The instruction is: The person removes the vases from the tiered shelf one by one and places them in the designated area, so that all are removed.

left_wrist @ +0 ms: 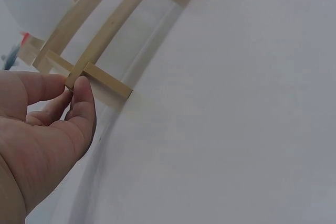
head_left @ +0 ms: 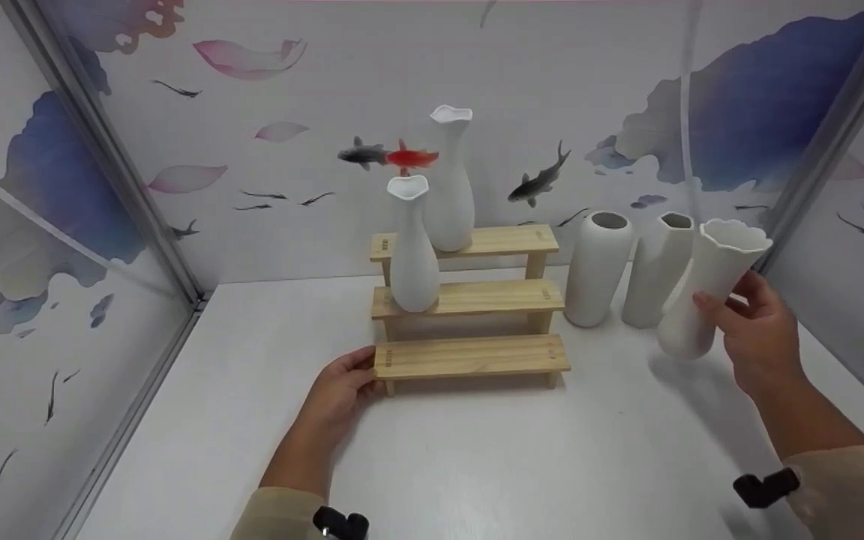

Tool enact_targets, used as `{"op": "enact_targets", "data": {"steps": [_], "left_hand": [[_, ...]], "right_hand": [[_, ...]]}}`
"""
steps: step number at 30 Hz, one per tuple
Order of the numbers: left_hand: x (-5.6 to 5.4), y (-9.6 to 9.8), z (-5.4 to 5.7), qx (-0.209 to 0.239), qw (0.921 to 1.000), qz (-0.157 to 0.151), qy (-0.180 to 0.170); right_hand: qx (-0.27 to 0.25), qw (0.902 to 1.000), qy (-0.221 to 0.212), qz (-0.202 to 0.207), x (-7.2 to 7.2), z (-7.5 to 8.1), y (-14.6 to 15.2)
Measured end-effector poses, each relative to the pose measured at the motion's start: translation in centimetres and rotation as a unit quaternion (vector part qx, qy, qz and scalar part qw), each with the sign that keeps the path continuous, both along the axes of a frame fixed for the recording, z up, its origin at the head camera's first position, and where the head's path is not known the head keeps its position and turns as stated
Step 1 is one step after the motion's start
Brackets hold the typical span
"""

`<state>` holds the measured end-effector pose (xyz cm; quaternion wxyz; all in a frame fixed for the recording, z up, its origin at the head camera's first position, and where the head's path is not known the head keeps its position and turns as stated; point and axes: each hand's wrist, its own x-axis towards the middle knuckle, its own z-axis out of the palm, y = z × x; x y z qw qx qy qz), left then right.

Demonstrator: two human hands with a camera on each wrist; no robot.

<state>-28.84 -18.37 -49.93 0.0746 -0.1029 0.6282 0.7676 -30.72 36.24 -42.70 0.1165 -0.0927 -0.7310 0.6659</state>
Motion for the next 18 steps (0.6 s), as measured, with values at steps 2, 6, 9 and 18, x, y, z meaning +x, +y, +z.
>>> {"op": "enact_targets", "data": {"steps": [2, 6, 9, 18], "left_hand": [[0.0, 0.0, 0.0, 0.0, 1.0, -0.002, 0.004], [0.0, 0.1, -0.1, -0.008, 0.9999, -0.003, 0.006], [-0.1, 0.0, -0.1, -0.018, 0.9998, -0.002, 0.008], [-0.3, -0.1, -0.2, -0.019, 0.9998, -0.001, 0.002]], "right_hand": [[-0.005, 0.9999, -0.006, -0.007, -0.2, -0.2, 0.6], [-0.005, 0.999, -0.028, -0.033, -1.0, -0.6, 1.9], [0.006, 0.9972, -0.052, -0.054, -1.6, -0.8, 2.8], [0.026, 0.9924, -0.082, -0.087, -4.2, -2.0, 4.9]]}}
